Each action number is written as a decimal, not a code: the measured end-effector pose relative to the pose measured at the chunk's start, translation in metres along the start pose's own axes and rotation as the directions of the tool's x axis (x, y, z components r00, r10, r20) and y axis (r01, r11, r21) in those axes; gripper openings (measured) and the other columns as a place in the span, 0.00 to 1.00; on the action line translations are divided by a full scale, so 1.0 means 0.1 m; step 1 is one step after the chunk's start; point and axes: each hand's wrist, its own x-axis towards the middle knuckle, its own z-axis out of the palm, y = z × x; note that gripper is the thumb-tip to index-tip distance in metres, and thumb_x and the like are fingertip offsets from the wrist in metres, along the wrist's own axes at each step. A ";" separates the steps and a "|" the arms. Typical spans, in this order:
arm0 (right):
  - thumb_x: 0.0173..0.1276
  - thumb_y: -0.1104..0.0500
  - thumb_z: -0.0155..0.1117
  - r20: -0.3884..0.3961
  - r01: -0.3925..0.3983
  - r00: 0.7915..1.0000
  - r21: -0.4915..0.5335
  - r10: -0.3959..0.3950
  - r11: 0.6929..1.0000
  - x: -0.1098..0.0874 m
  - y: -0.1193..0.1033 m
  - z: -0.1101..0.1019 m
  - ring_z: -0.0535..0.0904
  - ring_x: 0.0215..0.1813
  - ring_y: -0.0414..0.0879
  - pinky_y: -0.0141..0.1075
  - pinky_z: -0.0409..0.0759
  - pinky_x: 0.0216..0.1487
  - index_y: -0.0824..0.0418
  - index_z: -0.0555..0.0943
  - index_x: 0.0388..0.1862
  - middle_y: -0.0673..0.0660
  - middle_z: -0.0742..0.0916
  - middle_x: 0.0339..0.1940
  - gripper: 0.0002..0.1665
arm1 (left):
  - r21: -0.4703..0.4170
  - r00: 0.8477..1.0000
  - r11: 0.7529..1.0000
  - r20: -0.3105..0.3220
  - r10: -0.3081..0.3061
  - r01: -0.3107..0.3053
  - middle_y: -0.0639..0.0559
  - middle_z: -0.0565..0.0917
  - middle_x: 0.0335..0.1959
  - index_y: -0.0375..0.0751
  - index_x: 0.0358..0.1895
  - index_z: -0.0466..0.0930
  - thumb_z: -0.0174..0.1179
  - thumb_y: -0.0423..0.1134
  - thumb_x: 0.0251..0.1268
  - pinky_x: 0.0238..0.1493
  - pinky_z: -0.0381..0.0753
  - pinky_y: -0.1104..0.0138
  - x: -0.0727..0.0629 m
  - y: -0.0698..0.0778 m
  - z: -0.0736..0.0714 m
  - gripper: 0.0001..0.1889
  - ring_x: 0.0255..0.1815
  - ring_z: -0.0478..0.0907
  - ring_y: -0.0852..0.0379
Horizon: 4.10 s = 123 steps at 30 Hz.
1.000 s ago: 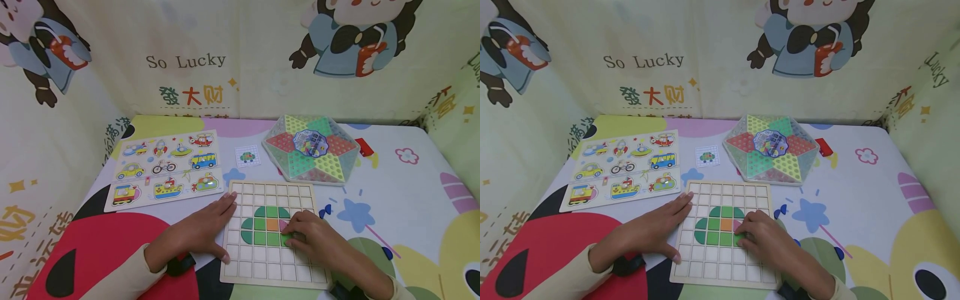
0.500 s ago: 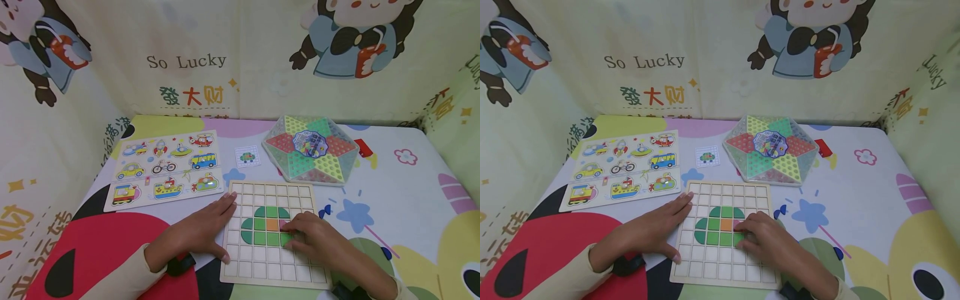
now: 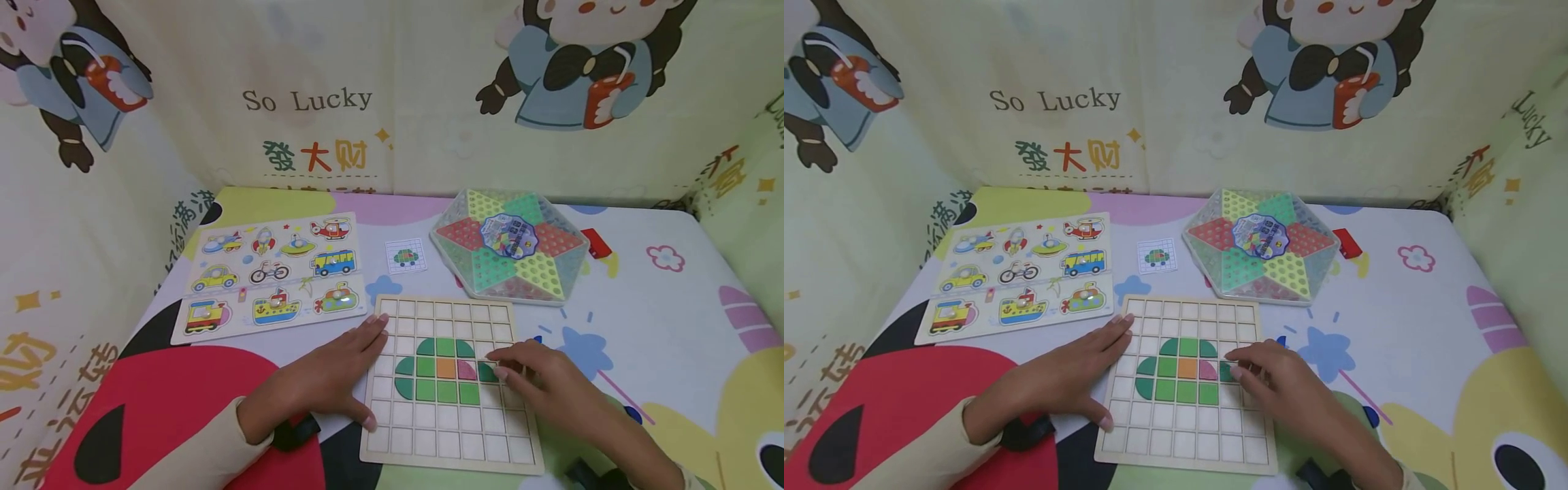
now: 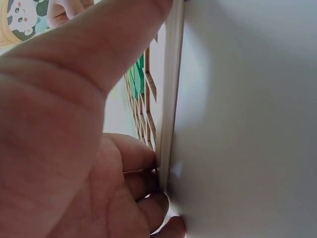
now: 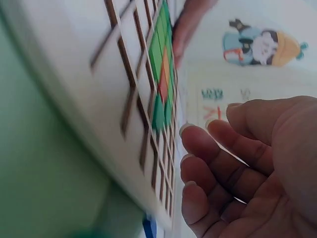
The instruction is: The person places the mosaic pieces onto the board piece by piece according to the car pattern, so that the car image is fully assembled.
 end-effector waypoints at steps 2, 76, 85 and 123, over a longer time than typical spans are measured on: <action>0.68 0.64 0.66 -0.021 -0.026 0.999 -0.011 0.026 1.000 -0.03 0.04 -0.06 0.72 0.31 0.33 0.29 0.74 0.27 0.55 0.84 0.50 0.42 0.83 0.41 0.13 | 0.002 1.000 1.000 0.002 -0.004 0.004 0.45 0.46 0.79 0.36 0.76 0.51 0.75 0.62 0.38 0.70 0.58 0.53 0.00 0.00 0.00 0.63 0.78 0.40 0.47; 0.48 0.67 0.79 -0.022 -0.212 0.977 -0.249 0.213 0.945 -0.42 0.48 -0.28 0.70 0.31 0.34 0.30 0.74 0.28 0.51 0.83 0.37 0.43 0.78 0.36 0.20 | -0.017 1.000 1.000 0.001 -0.006 0.006 0.47 0.43 0.79 0.38 0.77 0.50 0.75 0.63 0.38 0.72 0.55 0.53 0.00 -0.02 0.01 0.63 0.78 0.38 0.49; 0.45 0.72 0.79 -0.064 -0.148 0.988 -0.229 0.137 0.962 -0.42 0.49 -0.25 0.70 0.29 0.31 0.29 0.74 0.26 0.54 0.82 0.36 0.41 0.77 0.32 0.22 | -0.019 1.000 1.000 0.000 -0.009 0.009 0.47 0.43 0.79 0.39 0.77 0.50 0.75 0.63 0.38 0.72 0.54 0.53 0.00 -0.01 0.01 0.63 0.78 0.38 0.49; 0.51 0.75 0.74 -0.096 -0.034 0.995 -0.162 0.019 0.986 -0.20 0.34 -0.26 0.71 0.29 0.33 0.27 0.73 0.23 0.58 0.83 0.44 0.45 0.84 0.36 0.23 | -0.024 1.000 1.000 -0.002 -0.006 0.006 0.47 0.44 0.79 0.37 0.77 0.51 0.75 0.63 0.37 0.71 0.56 0.53 0.00 -0.03 0.01 0.63 0.78 0.39 0.48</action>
